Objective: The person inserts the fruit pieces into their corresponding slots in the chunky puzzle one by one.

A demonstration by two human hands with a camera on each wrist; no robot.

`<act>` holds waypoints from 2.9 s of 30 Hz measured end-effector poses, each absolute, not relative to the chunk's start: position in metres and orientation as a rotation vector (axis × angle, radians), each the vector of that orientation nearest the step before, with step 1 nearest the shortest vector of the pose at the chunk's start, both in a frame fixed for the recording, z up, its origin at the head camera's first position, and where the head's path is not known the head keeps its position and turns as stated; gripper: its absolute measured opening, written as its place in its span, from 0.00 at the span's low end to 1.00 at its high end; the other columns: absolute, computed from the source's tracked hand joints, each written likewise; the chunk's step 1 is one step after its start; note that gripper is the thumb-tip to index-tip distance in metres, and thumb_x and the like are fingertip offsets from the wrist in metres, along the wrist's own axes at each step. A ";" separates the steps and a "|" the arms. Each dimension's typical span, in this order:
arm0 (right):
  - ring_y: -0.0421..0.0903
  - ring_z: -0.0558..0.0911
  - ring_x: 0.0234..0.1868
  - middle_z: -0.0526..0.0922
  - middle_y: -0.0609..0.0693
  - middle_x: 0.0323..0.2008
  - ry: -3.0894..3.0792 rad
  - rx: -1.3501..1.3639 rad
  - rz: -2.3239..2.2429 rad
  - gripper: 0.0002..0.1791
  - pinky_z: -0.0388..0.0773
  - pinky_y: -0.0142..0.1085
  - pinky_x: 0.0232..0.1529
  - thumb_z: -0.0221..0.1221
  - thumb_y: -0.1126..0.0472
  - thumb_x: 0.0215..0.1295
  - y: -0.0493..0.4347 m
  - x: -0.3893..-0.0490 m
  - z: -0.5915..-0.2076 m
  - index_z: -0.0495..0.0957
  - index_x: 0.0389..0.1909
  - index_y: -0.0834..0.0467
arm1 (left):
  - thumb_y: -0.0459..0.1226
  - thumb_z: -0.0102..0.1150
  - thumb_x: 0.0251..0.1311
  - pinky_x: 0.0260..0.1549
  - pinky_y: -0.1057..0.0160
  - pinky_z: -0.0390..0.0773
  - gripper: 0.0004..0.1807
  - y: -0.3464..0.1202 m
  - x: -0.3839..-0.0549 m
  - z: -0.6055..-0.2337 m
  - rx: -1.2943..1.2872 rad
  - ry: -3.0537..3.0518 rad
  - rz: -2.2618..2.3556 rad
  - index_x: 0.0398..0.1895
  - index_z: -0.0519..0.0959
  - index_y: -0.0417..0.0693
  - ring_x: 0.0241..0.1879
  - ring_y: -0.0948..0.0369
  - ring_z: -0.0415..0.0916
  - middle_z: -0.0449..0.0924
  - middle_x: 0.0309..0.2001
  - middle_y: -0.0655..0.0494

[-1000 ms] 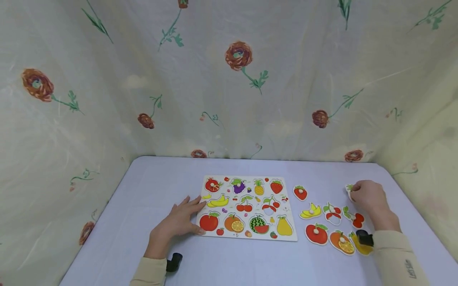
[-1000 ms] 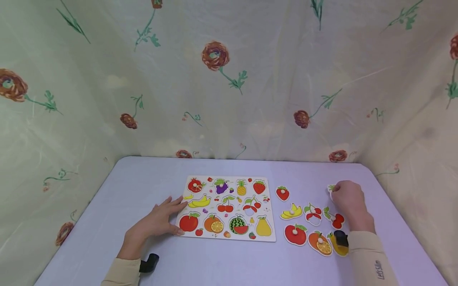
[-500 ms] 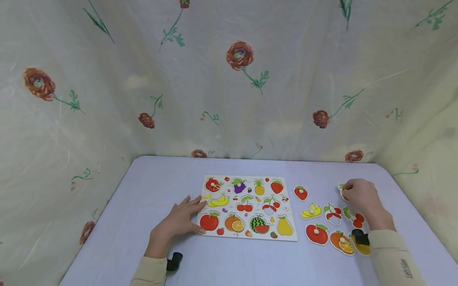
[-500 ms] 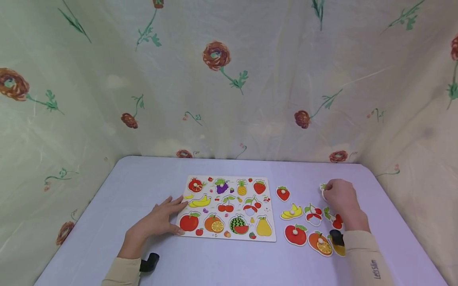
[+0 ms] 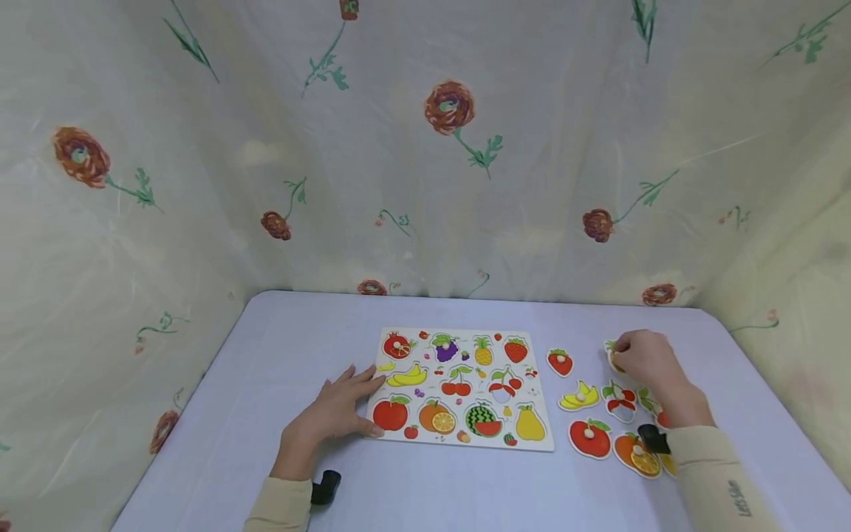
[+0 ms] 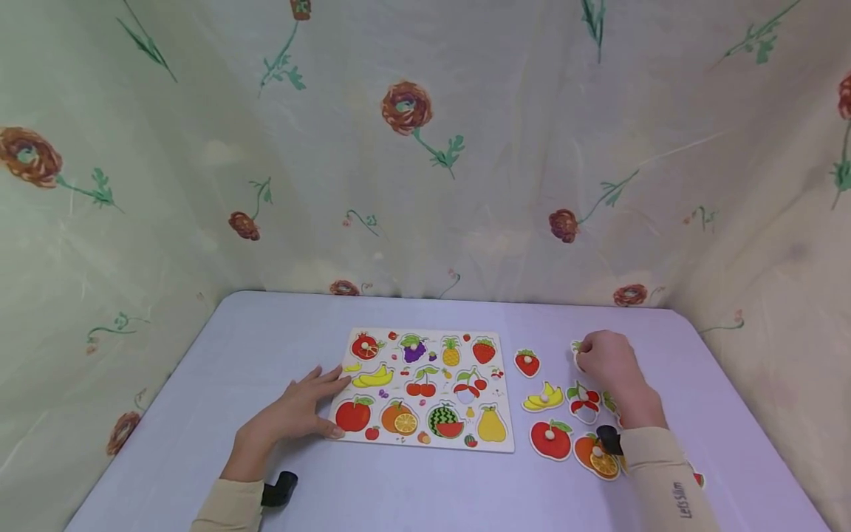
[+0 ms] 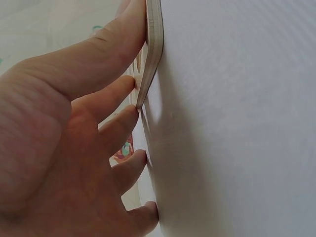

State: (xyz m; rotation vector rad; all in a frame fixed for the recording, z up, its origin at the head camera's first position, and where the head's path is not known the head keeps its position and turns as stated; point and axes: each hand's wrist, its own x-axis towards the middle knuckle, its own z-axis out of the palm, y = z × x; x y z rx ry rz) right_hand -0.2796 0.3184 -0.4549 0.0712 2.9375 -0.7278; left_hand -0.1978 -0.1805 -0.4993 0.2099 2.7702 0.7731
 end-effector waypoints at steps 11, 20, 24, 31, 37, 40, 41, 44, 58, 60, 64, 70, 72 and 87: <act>0.56 0.75 0.40 0.80 0.67 0.45 2.880 0.005 -0.739 0.14 0.79 0.37 0.37 0.59 0.65 0.67 0.286 -0.279 -0.448 0.79 0.49 0.71 | 0.47 0.79 0.42 0.73 0.30 0.43 0.49 -0.181 -0.198 -0.499 0.198 2.774 0.766 0.73 0.67 0.62 0.79 0.44 0.43 0.57 0.78 0.56; 0.53 0.76 0.37 0.82 0.64 0.41 2.885 -0.070 -0.681 0.12 0.77 0.35 0.33 0.60 0.64 0.66 0.269 -0.281 -0.453 0.81 0.45 0.69 | 0.47 0.79 0.42 0.73 0.30 0.44 0.50 -0.180 -0.197 -0.497 0.208 2.777 0.753 0.73 0.67 0.61 0.79 0.44 0.43 0.57 0.78 0.56; 0.52 0.75 0.35 0.82 0.62 0.38 2.894 -0.104 -0.649 0.10 0.75 0.34 0.30 0.60 0.65 0.66 0.258 -0.281 -0.455 0.82 0.41 0.68 | 0.47 0.79 0.42 0.74 0.31 0.44 0.50 -0.180 -0.197 -0.498 0.203 2.785 0.750 0.73 0.67 0.62 0.80 0.44 0.43 0.57 0.78 0.56; 0.50 0.76 0.34 0.82 0.59 0.37 2.876 -0.152 -0.656 0.08 0.74 0.32 0.29 0.61 0.65 0.66 0.243 -0.282 -0.457 0.83 0.41 0.66 | 0.47 0.79 0.42 0.74 0.31 0.43 0.50 -0.181 -0.197 -0.500 0.202 2.783 0.760 0.73 0.67 0.62 0.80 0.45 0.42 0.57 0.78 0.56; 0.50 0.75 0.33 0.81 0.58 0.35 2.890 -0.197 -0.629 0.08 0.73 0.33 0.29 0.61 0.65 0.65 0.232 -0.284 -0.459 0.83 0.40 0.66 | 0.47 0.79 0.42 0.74 0.31 0.43 0.50 -0.181 -0.197 -0.500 0.211 2.782 0.754 0.73 0.67 0.61 0.80 0.45 0.42 0.57 0.78 0.56; 0.49 0.75 0.34 0.81 0.57 0.34 2.898 -0.221 -0.619 0.08 0.73 0.33 0.30 0.61 0.65 0.65 0.226 -0.285 -0.459 0.83 0.40 0.66 | 0.47 0.79 0.42 0.73 0.30 0.43 0.50 -0.181 -0.198 -0.500 0.213 2.783 0.752 0.73 0.67 0.61 0.80 0.45 0.43 0.57 0.78 0.56; 0.49 0.75 0.34 0.81 0.57 0.34 2.899 -0.229 -0.620 0.08 0.73 0.33 0.30 0.60 0.65 0.65 0.223 -0.285 -0.459 0.83 0.40 0.65 | 0.48 0.79 0.42 0.73 0.30 0.43 0.50 -0.181 -0.198 -0.500 0.214 2.785 0.749 0.73 0.67 0.61 0.80 0.45 0.43 0.57 0.78 0.56; 0.49 0.75 0.34 0.81 0.56 0.32 2.916 -0.271 -0.617 0.07 0.72 0.34 0.31 0.60 0.66 0.65 0.218 -0.287 -0.458 0.83 0.38 0.65 | 0.48 0.79 0.42 0.73 0.30 0.43 0.50 -0.181 -0.198 -0.501 0.216 2.785 0.741 0.73 0.67 0.61 0.80 0.45 0.43 0.57 0.78 0.56; 0.51 0.76 0.40 0.84 0.57 0.40 2.898 -0.345 -0.640 0.09 0.77 0.37 0.39 0.59 0.66 0.66 0.194 -0.294 -0.462 0.85 0.40 0.64 | 0.48 0.79 0.42 0.74 0.32 0.42 0.50 -0.181 -0.197 -0.503 0.200 2.773 0.753 0.73 0.66 0.63 0.80 0.46 0.41 0.56 0.78 0.58; 0.50 0.76 0.39 0.83 0.57 0.38 2.905 -0.357 -0.640 0.08 0.76 0.36 0.36 0.58 0.66 0.65 0.190 -0.296 -0.462 0.85 0.38 0.64 | 0.48 0.79 0.42 0.74 0.31 0.42 0.50 -0.181 -0.198 -0.502 0.199 2.772 0.753 0.73 0.66 0.62 0.80 0.46 0.42 0.56 0.78 0.58; 0.50 0.76 0.38 0.82 0.56 0.37 2.894 -0.355 -0.659 0.07 0.74 0.33 0.33 0.59 0.66 0.65 0.183 -0.299 -0.460 0.85 0.37 0.63 | 0.48 0.79 0.43 0.74 0.32 0.42 0.50 -0.182 -0.198 -0.499 0.197 2.773 0.754 0.73 0.66 0.62 0.80 0.46 0.41 0.56 0.78 0.58; 0.49 0.76 0.35 0.83 0.58 0.39 2.877 -0.385 -0.676 0.08 0.74 0.32 0.29 0.59 0.65 0.66 0.176 -0.303 -0.462 0.85 0.39 0.63 | 0.47 0.79 0.43 0.74 0.32 0.42 0.49 -0.182 -0.197 -0.498 0.187 2.778 0.761 0.73 0.67 0.63 0.80 0.46 0.41 0.56 0.78 0.58; 0.48 0.76 0.33 0.83 0.57 0.39 2.880 -0.400 -0.677 0.08 0.74 0.32 0.28 0.59 0.65 0.66 0.174 -0.304 -0.463 0.85 0.39 0.63 | 0.47 0.79 0.43 0.74 0.32 0.42 0.49 -0.182 -0.197 -0.497 0.191 2.776 0.763 0.73 0.67 0.62 0.80 0.46 0.41 0.56 0.78 0.58; 0.50 0.77 0.38 0.84 0.58 0.42 2.896 -0.420 -0.683 0.09 0.76 0.34 0.33 0.58 0.63 0.67 0.155 -0.309 -0.469 0.85 0.40 0.62 | 0.47 0.78 0.43 0.75 0.33 0.41 0.49 -0.182 -0.196 -0.496 0.180 2.768 0.762 0.73 0.66 0.62 0.80 0.46 0.41 0.56 0.78 0.57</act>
